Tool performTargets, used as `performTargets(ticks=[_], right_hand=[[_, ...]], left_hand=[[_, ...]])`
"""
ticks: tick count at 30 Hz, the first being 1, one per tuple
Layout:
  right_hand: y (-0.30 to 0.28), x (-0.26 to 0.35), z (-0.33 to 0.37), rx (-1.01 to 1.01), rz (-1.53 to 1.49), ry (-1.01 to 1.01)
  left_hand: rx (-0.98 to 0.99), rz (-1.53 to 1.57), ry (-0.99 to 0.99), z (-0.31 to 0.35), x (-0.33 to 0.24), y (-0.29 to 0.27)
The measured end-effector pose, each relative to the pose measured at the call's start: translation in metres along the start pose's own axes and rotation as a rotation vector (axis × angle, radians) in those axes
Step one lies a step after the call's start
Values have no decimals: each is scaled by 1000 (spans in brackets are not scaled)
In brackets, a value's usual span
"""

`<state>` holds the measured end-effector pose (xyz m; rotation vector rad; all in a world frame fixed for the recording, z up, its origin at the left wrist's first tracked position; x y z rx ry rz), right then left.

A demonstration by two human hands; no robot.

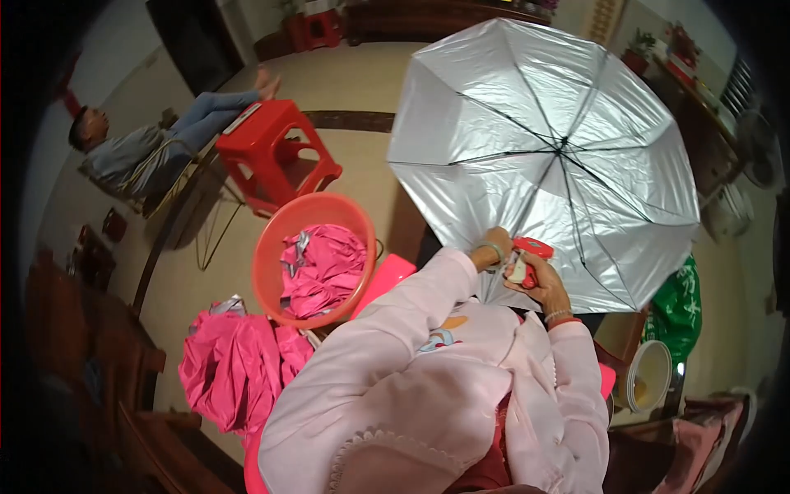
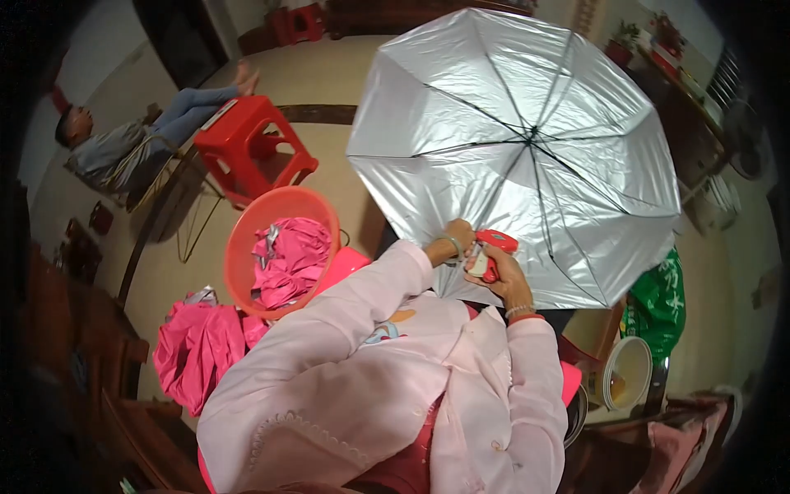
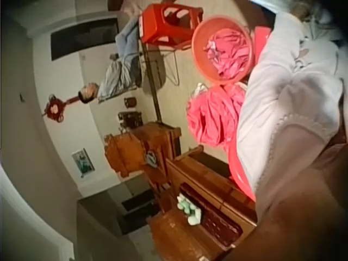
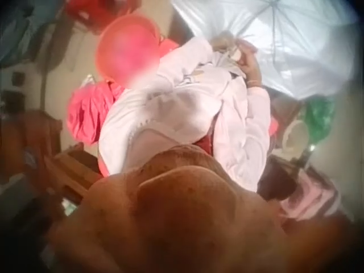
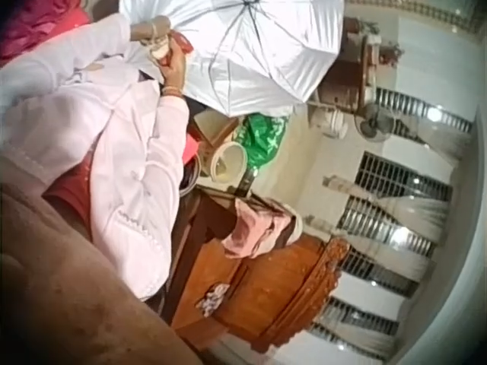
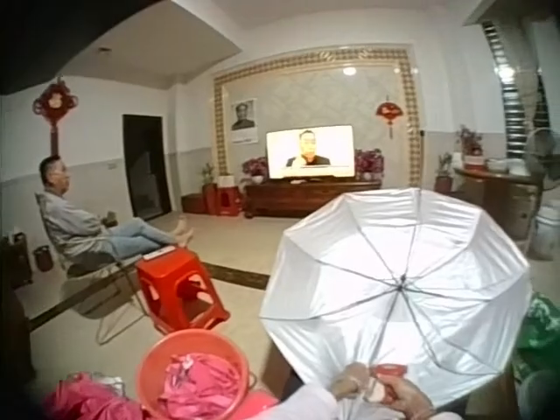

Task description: Applying tape to the frame or ribs of a silver umbrella using a red handheld tape dispenser.

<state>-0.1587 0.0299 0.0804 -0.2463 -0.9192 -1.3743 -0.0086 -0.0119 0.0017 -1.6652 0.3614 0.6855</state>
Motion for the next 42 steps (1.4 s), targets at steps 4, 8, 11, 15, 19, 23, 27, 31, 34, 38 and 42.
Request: performTargets(ticks=[4,8,11,15,19,23,27,31,34,38,42], right_hand=[[6,-1,0,20,-20,29],[-2,-3,-14,124,-29,1],[2,0,-4,112,-6,-37],[-6,-2,-11,109,-25,-23],[-7,-1,-12,124,-20,-30],[-3,-2,-12,141,-35,-30],[-3,-1,-9,102,-12,-23],[-4,-1,-10,130,-21,-14],[-4,-2,-10,131,-17,-19],[-4,-1,-10,108,-1,-24],[-6,-2,-10,100,-2,-16]], left_hand=[[-83,377,66,3,28,10],[75,90,156,-4,29,3],[111,-90,126,-9,23,3],[64,231,-95,4,5,-13],[79,506,-314,20,-18,-37],[34,516,-355,24,-22,-42],[27,507,-345,23,-22,-43],[34,503,-329,22,-20,-41],[51,509,-346,21,-17,-40],[65,508,-339,20,-16,-38],[43,546,-370,21,-18,-38]])
Point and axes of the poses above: each hand's wrist, its own z-axis away from the middle knuckle, its own y-axis out of the palm, x = y × z, the point moved 1 cm from there along -z, towards the middle knuckle, and after that the axes turned 14 degrees about -x, right-handed, at the moved point
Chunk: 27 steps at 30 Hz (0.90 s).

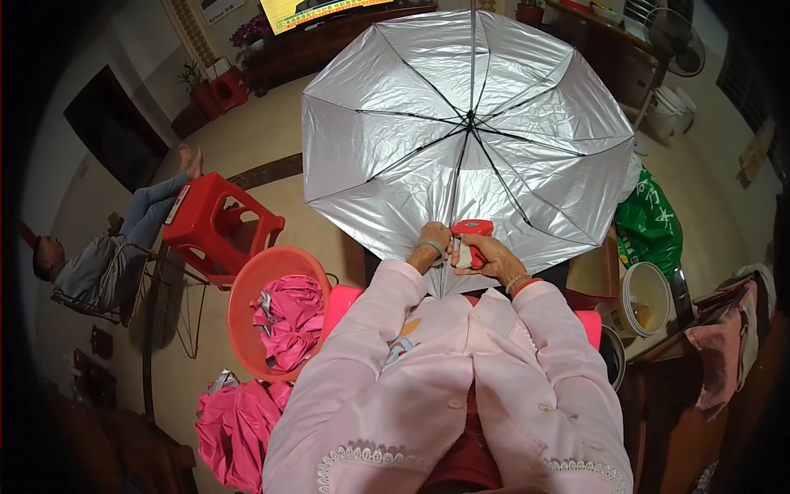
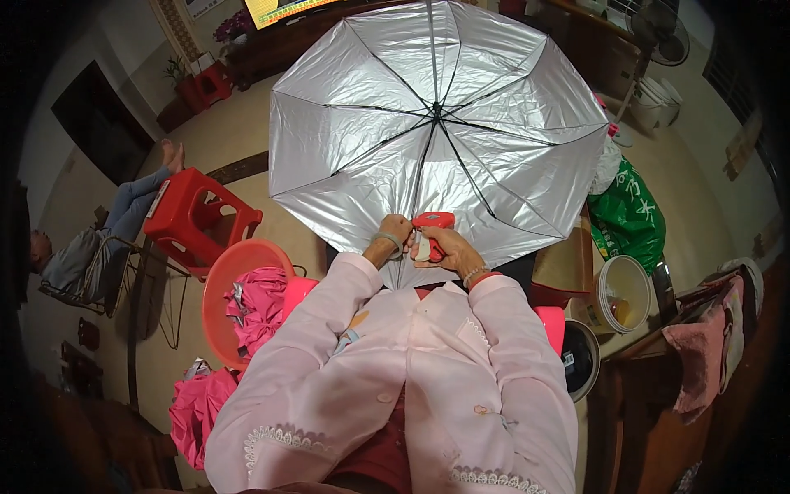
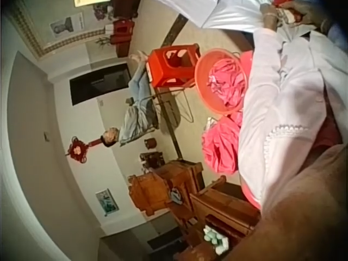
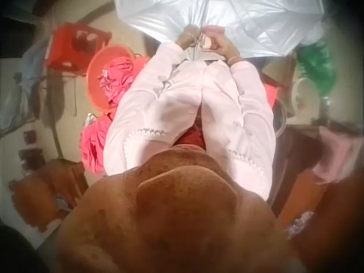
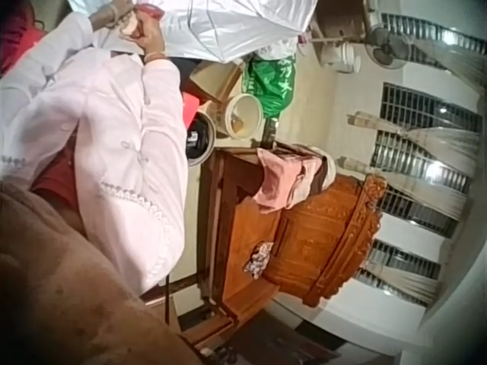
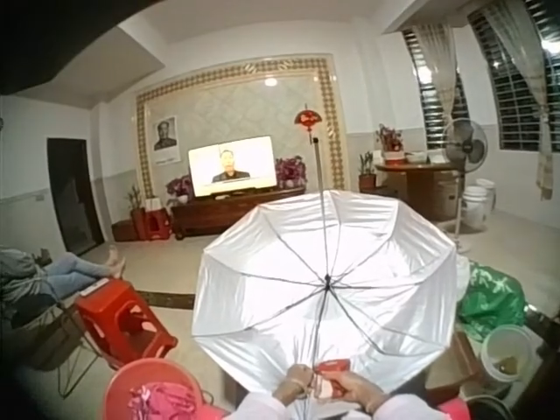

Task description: Applying tape to the frame or ribs of a silver umbrella using a red handheld tape dispenser.

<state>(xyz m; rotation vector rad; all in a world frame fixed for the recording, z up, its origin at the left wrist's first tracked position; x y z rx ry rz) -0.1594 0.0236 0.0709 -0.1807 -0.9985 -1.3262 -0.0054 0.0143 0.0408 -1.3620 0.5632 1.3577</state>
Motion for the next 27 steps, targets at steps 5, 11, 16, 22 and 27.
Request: performTargets(ticks=[5,11,16,22,27], right_hand=[[4,2,3,-10,-16,-22],[1,0,-1,37,19,-18],[1,0,1,16,10,-10],[3,1,1,6,5,4],[4,1,1,5,-6,5]], left_hand=[[34,-25,23,-4,2,1],[73,-157,159,-14,11,3],[19,-66,89,-10,10,4],[19,-90,90,-7,5,2],[11,-30,45,-6,5,1]])
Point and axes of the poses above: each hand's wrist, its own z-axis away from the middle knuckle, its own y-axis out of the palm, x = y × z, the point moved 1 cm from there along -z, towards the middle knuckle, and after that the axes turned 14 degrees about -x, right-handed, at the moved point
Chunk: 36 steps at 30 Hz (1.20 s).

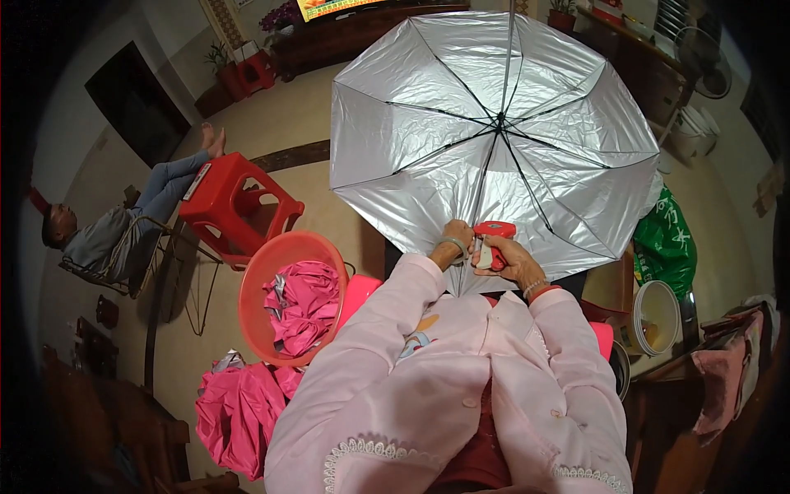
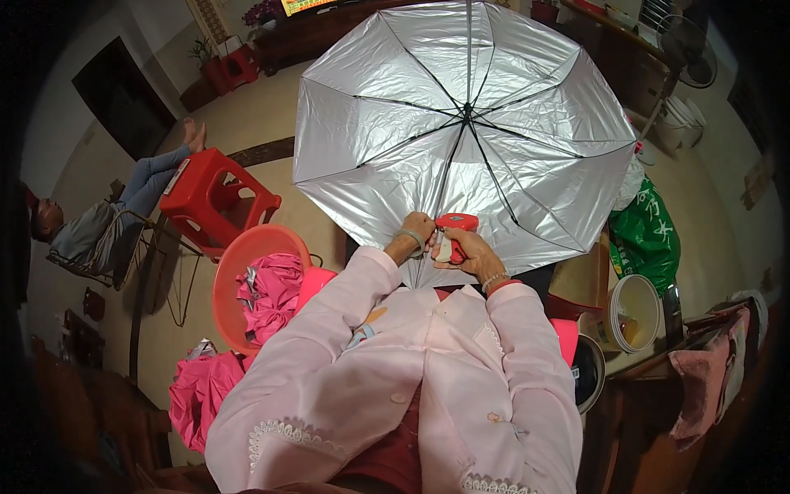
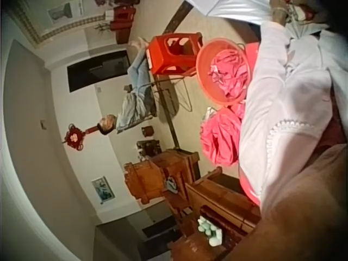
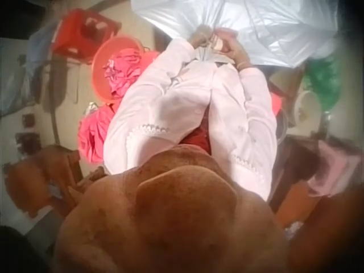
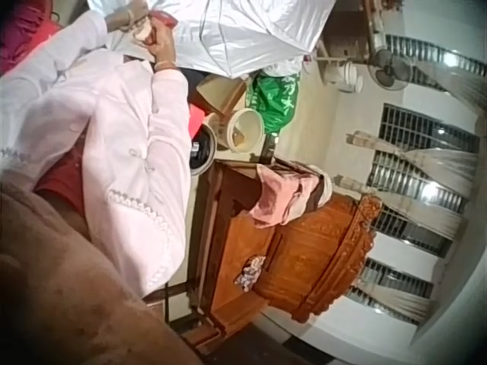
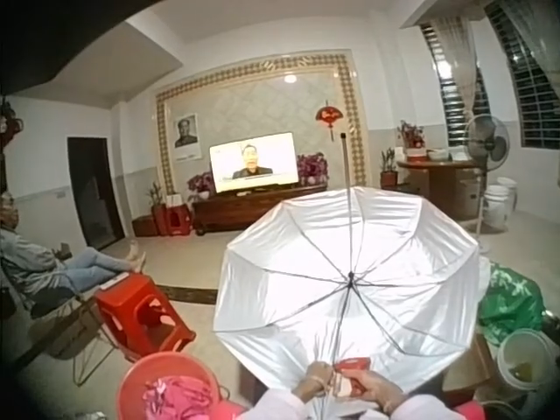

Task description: Applying tape to the frame or ribs of a silver umbrella using a red handheld tape dispenser.

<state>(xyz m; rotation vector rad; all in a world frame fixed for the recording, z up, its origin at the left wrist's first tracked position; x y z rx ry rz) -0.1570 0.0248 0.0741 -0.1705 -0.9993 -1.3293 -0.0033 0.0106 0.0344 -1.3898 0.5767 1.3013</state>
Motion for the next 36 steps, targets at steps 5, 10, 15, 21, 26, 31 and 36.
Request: performTargets(ticks=[5,10,15,21,26,31,36], right_hand=[[-1,-1,0,-19,1,-17],[-1,-1,1,-27,-4,-18],[-3,-2,-4,-43,8,21],[-8,-3,-11,-31,-28,23],[-1,-1,-4,-19,-15,-11],[0,-6,-10,89,-35,-53],[-5,-5,-10,-20,-48,-78]], left_hand=[[-8,-30,9,1,-2,0],[1,-79,40,-1,-1,1],[59,-340,348,-6,5,0],[1,-147,22,2,-7,0],[8,-91,51,4,-7,-3],[1,-138,163,2,-1,-1],[39,-110,212,-11,17,7]])
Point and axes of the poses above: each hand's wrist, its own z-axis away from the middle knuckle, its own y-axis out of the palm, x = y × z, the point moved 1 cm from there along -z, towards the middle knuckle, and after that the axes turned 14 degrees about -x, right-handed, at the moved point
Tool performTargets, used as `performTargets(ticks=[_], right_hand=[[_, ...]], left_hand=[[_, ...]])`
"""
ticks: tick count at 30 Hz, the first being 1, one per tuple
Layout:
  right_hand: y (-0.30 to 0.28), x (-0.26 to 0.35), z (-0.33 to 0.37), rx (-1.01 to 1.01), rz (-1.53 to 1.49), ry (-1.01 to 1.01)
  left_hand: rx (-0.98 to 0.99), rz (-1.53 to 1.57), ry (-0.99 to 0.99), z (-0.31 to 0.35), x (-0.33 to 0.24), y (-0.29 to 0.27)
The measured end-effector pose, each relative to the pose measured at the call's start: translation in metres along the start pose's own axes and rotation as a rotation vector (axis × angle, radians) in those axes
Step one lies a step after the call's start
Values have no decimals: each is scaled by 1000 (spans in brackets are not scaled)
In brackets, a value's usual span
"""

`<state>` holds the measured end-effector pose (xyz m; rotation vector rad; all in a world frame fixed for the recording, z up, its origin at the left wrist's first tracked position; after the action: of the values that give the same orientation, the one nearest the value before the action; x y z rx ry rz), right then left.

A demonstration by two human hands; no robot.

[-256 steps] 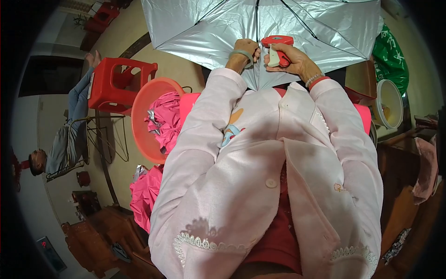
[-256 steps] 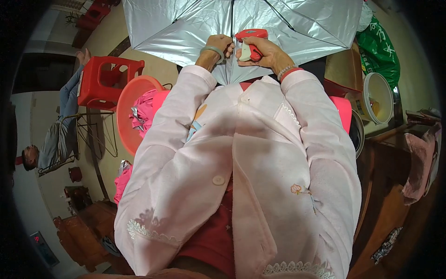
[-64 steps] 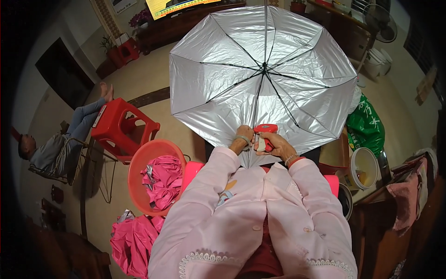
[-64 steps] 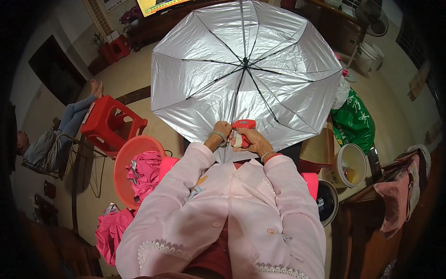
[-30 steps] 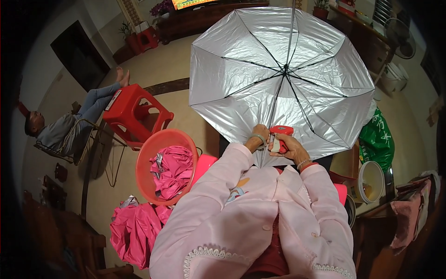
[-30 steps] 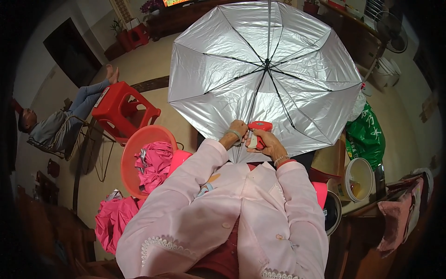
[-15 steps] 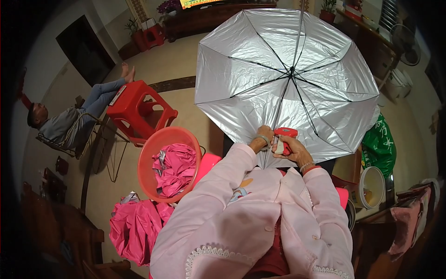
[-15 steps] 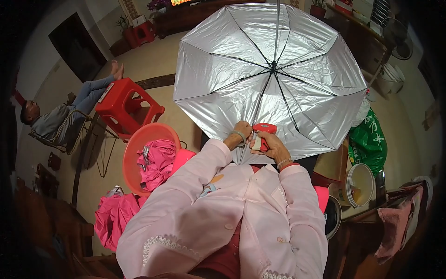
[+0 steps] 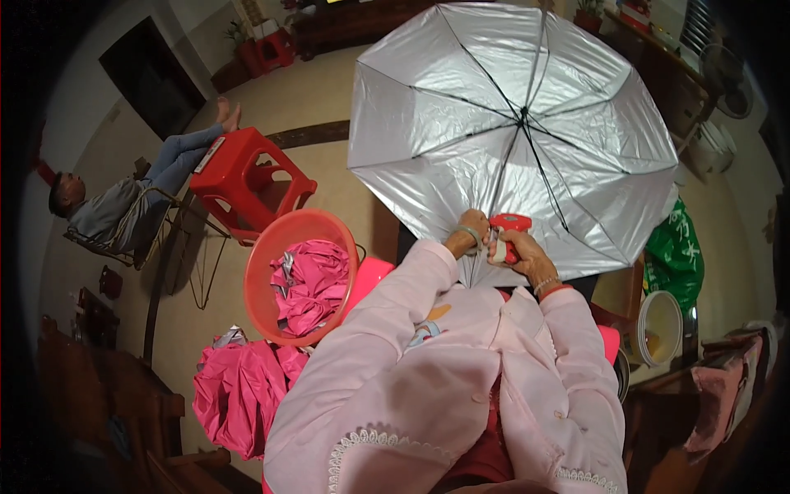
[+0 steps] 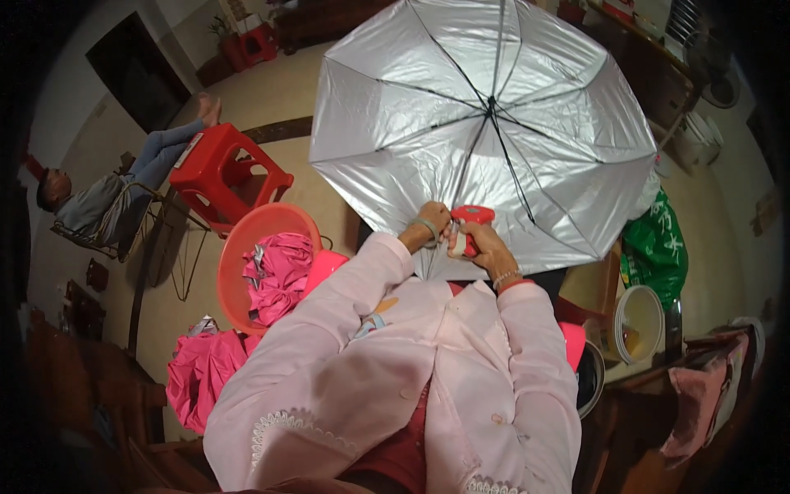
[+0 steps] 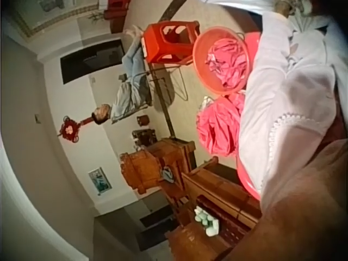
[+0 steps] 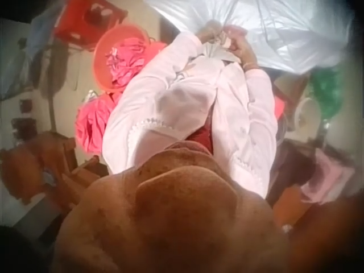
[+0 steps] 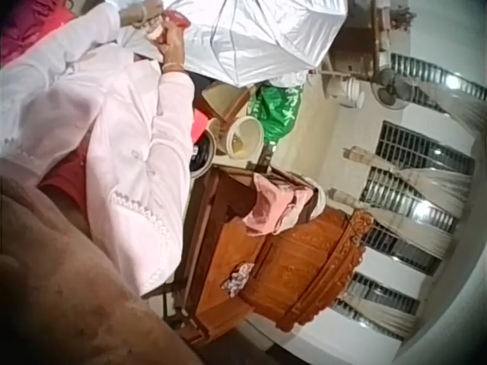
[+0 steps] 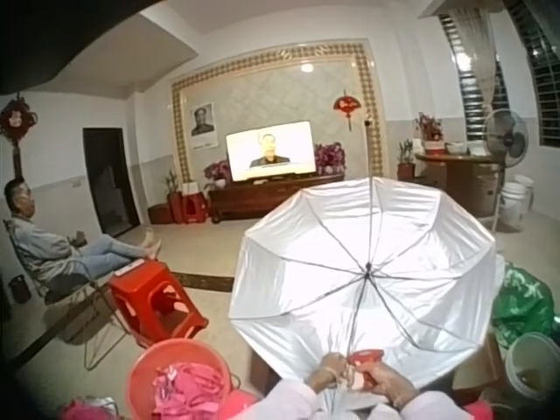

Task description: Applying tape to the frame or ribs of a silver umbrella using a red handheld tape dispenser.

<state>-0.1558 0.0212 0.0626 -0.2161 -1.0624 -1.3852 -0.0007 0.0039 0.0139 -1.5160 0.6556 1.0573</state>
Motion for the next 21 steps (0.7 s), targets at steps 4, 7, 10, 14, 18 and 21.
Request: performTargets(ticks=[4,7,10,14,18,21], right_hand=[[-12,-3,-23,0,-6,41],[-20,-2,-30,0,-32,62],[-6,-2,-20,-49,-4,33],[15,4,4,-108,-36,-14],[17,4,2,-130,1,-50],[20,8,5,-95,17,-82]], left_hand=[[-7,86,-57,-8,11,2],[22,77,-97,-2,-6,-2],[17,95,-197,2,-18,-6],[-197,-123,-85,-6,0,4],[-247,-255,8,-12,5,7],[-199,-249,-25,-14,1,4]])
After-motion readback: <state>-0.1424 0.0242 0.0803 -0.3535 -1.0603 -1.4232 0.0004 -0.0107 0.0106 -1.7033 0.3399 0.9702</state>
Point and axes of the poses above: each hand's wrist, its own z-axis away from the middle knuckle, its own y-axis out of the palm, x = y × z, the point moved 1 cm from there along -z, towards the middle knuckle, and after that the axes turned 14 degrees about -x, right-handed, at the moved point
